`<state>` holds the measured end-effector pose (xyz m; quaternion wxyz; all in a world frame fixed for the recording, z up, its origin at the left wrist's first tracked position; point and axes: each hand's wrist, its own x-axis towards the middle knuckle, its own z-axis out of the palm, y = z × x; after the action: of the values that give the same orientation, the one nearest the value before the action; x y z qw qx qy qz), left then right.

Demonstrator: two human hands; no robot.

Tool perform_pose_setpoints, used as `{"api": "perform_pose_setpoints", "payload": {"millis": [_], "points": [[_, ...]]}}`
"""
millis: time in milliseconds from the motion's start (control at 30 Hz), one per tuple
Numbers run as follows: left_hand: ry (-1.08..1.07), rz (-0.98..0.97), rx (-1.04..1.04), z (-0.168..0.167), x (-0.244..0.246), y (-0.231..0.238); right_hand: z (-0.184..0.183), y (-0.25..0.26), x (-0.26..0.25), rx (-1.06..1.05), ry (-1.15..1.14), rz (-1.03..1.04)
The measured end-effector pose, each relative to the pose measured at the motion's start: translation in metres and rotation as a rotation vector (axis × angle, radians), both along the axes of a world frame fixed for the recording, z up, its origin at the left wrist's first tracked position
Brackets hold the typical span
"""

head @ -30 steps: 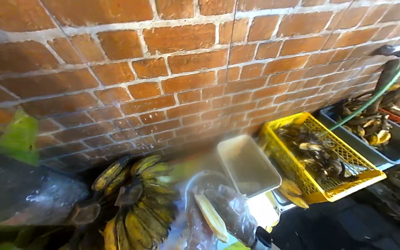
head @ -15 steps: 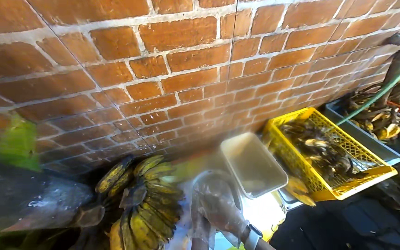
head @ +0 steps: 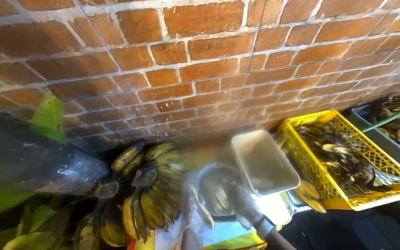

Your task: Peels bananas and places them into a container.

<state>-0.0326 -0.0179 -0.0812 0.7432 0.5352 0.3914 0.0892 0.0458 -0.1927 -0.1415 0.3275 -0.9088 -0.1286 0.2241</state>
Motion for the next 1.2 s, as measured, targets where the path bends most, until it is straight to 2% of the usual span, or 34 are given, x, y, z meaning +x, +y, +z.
{"api": "perform_pose_setpoints", "payload": {"millis": [67, 100, 133, 200, 300, 433, 533, 633, 767, 900, 1200], "points": [[-0.18, 0.103, -0.078, -0.009, 0.006, 0.002, 0.031, -0.009, -0.018, 0.369, 0.014, 0.037], [-0.25, 0.143, -0.225, -0.002, 0.013, 0.003, 0.045, -0.012, -0.027, 0.497, 0.018, 0.094], [-0.279, 0.151, -0.344, 0.007, 0.014, 0.004, 0.059, -0.016, -0.036, 0.577, -0.003, 0.169], [-0.324, 0.113, -0.456, 0.022, 0.013, 0.007, 0.079, -0.022, -0.049, 0.63, -0.146, 0.341], [-0.404, 0.044, -0.577, 0.025, 0.011, 0.007, 0.097, -0.031, -0.058, 0.566, -0.293, 0.47], [-0.506, 0.067, -0.649, 0.039, 0.012, -0.007, 0.114, -0.036, -0.062, 0.463, -0.394, 0.451], [-0.42, 0.125, -0.445, 0.05, 0.015, -0.015, 0.121, -0.039, -0.062, 0.414, -0.431, 0.427], [-0.324, 0.162, -0.411, 0.056, 0.015, -0.019, 0.122, -0.042, -0.062, 0.38, -0.505, 0.437], [-0.456, 0.156, -0.712, 0.034, 0.017, -0.018, 0.124, -0.042, -0.062, 0.379, -0.548, 0.395], [-0.524, 0.125, -0.951, 0.045, 0.012, -0.022, 0.125, -0.041, -0.065, 0.349, -0.56, 0.365], [-0.714, 0.047, -0.99, 0.041, 0.004, -0.034, 0.113, -0.037, -0.071, 0.329, -0.631, 0.277]]}}
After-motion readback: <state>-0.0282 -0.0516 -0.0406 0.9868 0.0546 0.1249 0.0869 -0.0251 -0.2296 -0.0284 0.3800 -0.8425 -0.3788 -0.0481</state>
